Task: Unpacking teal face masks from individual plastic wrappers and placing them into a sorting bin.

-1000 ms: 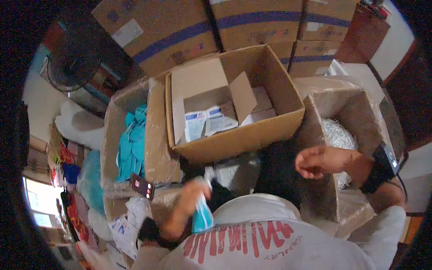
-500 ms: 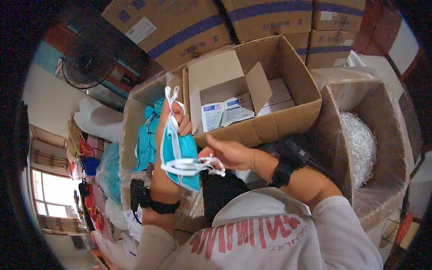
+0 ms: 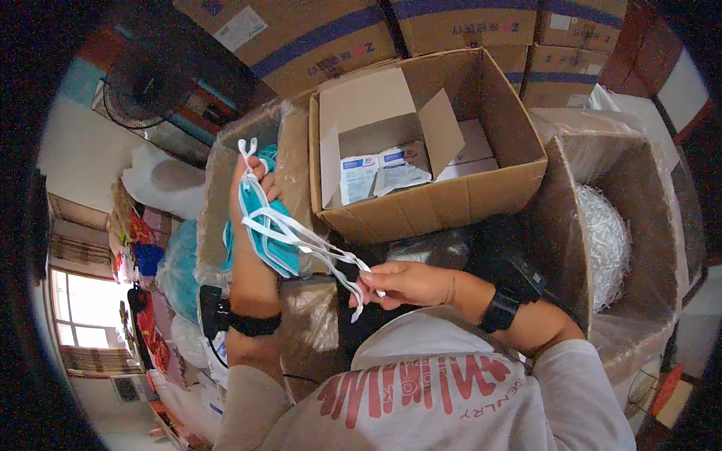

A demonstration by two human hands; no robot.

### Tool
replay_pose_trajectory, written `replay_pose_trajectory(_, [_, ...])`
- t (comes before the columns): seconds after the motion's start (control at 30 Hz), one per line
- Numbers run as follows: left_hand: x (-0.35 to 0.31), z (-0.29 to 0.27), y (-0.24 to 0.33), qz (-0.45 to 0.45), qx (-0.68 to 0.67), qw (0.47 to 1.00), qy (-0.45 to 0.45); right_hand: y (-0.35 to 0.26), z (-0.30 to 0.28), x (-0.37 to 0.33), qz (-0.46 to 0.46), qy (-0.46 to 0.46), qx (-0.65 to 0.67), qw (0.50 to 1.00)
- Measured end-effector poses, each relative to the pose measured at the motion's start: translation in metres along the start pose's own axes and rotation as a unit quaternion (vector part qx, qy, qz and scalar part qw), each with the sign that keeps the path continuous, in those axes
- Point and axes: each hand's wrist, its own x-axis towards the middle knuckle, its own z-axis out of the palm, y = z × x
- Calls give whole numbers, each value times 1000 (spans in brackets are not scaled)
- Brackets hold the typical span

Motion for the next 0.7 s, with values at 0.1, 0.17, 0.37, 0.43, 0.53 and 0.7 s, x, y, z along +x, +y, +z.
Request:
replay_pose_trajectory(0.1, [-4,0,4,22,18,998,57,7,-1,3,4,-36,71,997])
replay_pose_trajectory(0.17, [-3,-6,4,25,15,998,55,9,3,5,-1,-27,91,996])
replay_pose_trajectory(0.37, [2,-20,15,93,20,990,100,18,1,8,-15,-45,109,993])
replay_pose_trajectory(0.43, [5,-43,24,126,62,985,96,16,-2,6,1,-19,78,997])
replay_pose_trajectory(0.53, [-1,-58,38,200,180,943,197,-5,2,-3,23,9,-86,996])
replay_pose_trajectory(0.7, [-39,-51,35,243,695,671,86,-24,-15,-11,-47,25,-369,928])
